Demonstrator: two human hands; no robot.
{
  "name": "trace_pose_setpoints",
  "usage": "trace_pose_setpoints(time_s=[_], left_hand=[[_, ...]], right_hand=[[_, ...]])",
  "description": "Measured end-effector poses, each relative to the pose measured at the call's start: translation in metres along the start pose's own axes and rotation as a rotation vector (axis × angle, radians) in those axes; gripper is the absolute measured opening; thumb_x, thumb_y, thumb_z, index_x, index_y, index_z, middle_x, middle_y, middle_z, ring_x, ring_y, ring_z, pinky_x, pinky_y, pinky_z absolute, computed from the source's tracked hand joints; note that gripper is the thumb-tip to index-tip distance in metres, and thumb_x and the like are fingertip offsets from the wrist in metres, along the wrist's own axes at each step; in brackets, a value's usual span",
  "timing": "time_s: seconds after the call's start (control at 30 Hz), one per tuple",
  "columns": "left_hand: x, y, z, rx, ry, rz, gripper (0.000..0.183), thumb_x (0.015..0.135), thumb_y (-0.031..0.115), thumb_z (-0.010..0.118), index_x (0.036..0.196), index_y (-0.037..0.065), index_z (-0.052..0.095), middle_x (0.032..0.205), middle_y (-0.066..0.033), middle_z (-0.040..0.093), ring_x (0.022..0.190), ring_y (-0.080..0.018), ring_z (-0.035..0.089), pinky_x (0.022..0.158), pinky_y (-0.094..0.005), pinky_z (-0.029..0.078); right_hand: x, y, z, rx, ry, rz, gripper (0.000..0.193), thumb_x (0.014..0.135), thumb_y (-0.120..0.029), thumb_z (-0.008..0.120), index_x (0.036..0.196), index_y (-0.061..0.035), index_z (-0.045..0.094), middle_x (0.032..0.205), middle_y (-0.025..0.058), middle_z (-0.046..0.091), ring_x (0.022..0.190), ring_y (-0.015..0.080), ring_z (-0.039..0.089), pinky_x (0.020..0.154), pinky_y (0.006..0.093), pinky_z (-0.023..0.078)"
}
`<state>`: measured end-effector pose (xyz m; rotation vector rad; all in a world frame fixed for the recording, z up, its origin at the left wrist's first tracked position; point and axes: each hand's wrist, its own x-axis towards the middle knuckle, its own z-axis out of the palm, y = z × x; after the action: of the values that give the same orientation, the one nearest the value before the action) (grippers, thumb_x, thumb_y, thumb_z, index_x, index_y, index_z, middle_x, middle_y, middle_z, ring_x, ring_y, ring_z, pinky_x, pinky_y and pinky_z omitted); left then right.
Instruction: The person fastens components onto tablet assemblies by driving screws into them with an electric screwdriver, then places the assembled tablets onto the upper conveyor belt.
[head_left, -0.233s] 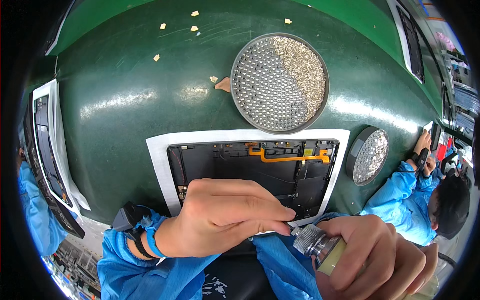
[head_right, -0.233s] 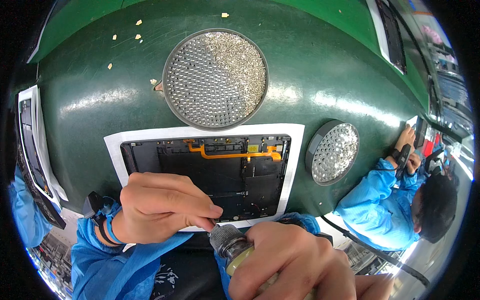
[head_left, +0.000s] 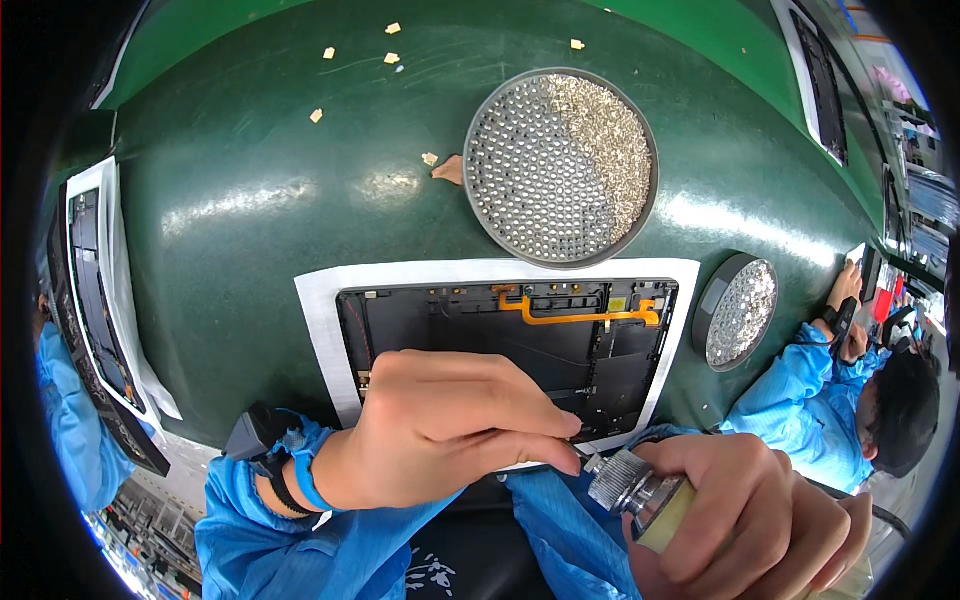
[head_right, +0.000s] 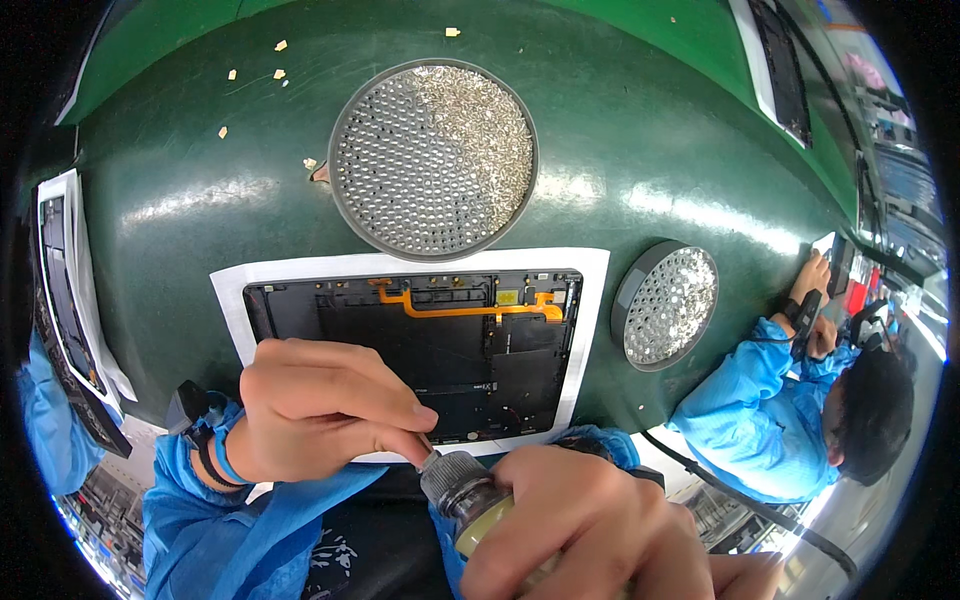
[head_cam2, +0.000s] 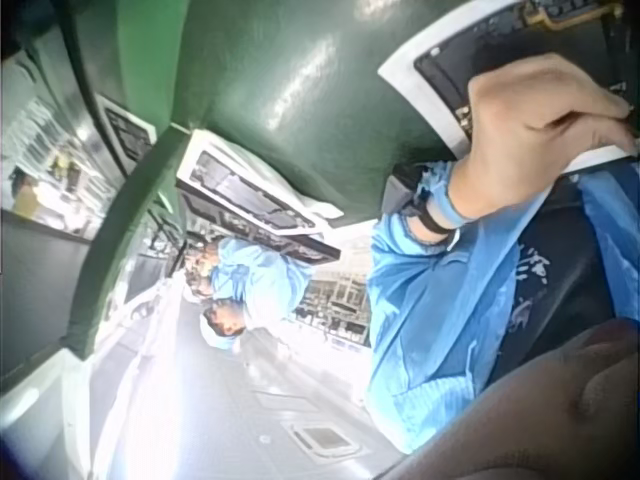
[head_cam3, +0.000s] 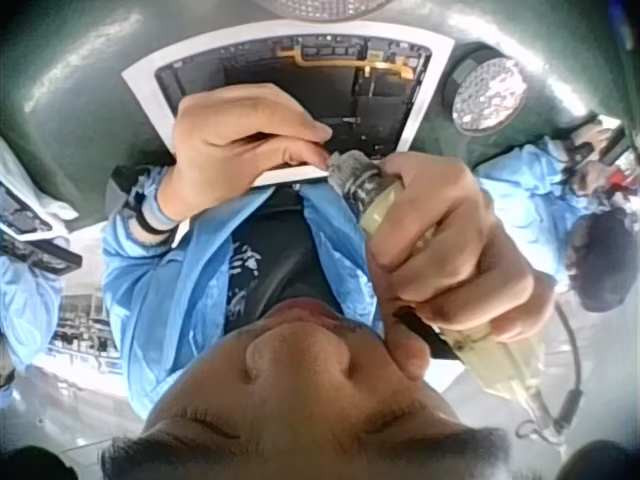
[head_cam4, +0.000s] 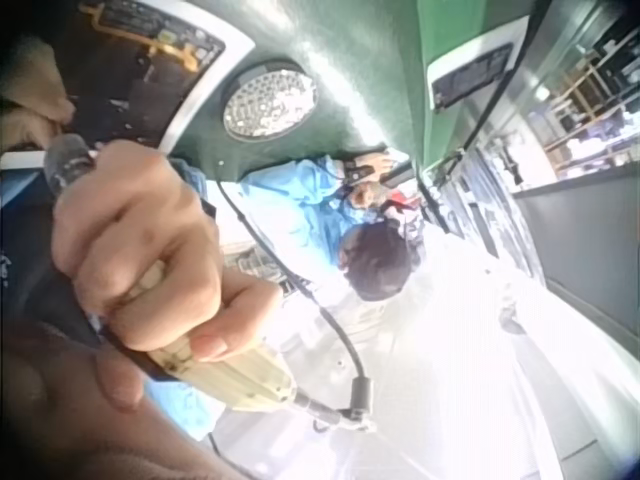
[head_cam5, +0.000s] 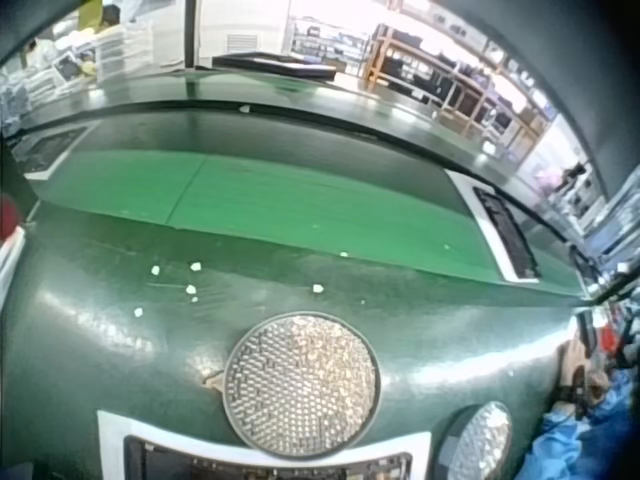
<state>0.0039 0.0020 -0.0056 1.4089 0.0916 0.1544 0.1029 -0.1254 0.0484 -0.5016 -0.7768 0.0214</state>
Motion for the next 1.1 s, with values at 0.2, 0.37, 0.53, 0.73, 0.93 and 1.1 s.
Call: trace_pose_setpoints(time_s=[0.2, 0.37, 0.53, 0.73, 0.93, 1.1], left_hand=[[-0.0023, -0.0012, 0.0017, -0.128, -0.007, -0.043, 0.023, 0.076, 0.001, 0.092, 0.095, -0.004, 0.081, 0.084, -0.0147, 0.078, 0.072, -0.0203, 0.076, 0.062, -0.0271, 0.058], [-0.0023, -0.0028, 0.0015, -0.143, -0.02, -0.044, 0.024, 0.075, 0.002, 0.093, 0.093, -0.005, 0.081, 0.083, -0.015, 0.078, 0.071, -0.0204, 0.076, 0.062, -0.0271, 0.058], [-0.0017, -0.0034, 0.003, -0.143, -0.043, -0.011, 0.026, 0.073, 0.004, 0.095, 0.093, -0.005, 0.08, 0.083, -0.0157, 0.078, 0.071, -0.0205, 0.076, 0.06, -0.0269, 0.057], [-0.0037, -0.005, 0.0046, -0.135, -0.045, 0.008, 0.027, 0.074, 0.005, 0.095, 0.094, -0.006, 0.08, 0.083, -0.0166, 0.077, 0.069, -0.0206, 0.076, 0.058, -0.0266, 0.057], [-0.0043, -0.0062, 0.0055, -0.145, -0.048, 0.015, 0.027, 0.074, 0.006, 0.094, 0.094, -0.006, 0.08, 0.082, -0.0164, 0.077, 0.068, -0.0204, 0.075, 0.058, -0.0263, 0.057], [-0.0018, -0.0035, 0.0054, -0.121, -0.071, 0.024, 0.027, 0.076, 0.007, 0.094, 0.095, -0.006, 0.08, 0.083, -0.0166, 0.077, 0.069, -0.0206, 0.075, 0.059, -0.026, 0.057]], right_hand=[[0.002, -0.006, 0.0034, 0.034, 0.03, 0.003, 0.042, 0.088, -0.005, 0.083, 0.105, -0.0106, 0.045, 0.08, -0.0014, 0.053, 0.057, 0.0068, 0.056, 0.044, 0.0186, 0.049], [0.0021, -0.0036, 0.0064, 0.082, 0.056, -0.027, 0.041, 0.088, -0.004, 0.083, 0.104, -0.0108, 0.046, 0.079, -0.0019, 0.054, 0.055, 0.0065, 0.056, 0.043, 0.0188, 0.049], [-0.0004, -0.0049, 0.009, 0.074, 0.088, -0.04, 0.04, 0.088, -0.003, 0.082, 0.103, -0.0114, 0.046, 0.078, -0.0023, 0.054, 0.055, 0.0061, 0.056, 0.043, 0.0191, 0.05], [-0.0019, -0.0062, 0.0077, 0.063, 0.08, -0.04, 0.04, 0.088, -0.002, 0.082, 0.104, -0.0112, 0.047, 0.078, -0.0022, 0.055, 0.055, 0.0067, 0.056, 0.043, 0.0187, 0.05], [-0.0022, -0.0071, 0.0074, 0.068, 0.073, -0.041, 0.04, 0.088, -0.002, 0.082, 0.106, -0.0108, 0.047, 0.078, -0.0017, 0.056, 0.054, 0.0069, 0.056, 0.042, 0.019, 0.049], [-0.0007, -0.0066, 0.0076, 0.08, 0.07, -0.034, 0.041, 0.087, -0.002, 0.082, 0.106, -0.0113, 0.048, 0.078, -0.0015, 0.056, 0.054, 0.0071, 0.057, 0.042, 0.0191, 0.05]])
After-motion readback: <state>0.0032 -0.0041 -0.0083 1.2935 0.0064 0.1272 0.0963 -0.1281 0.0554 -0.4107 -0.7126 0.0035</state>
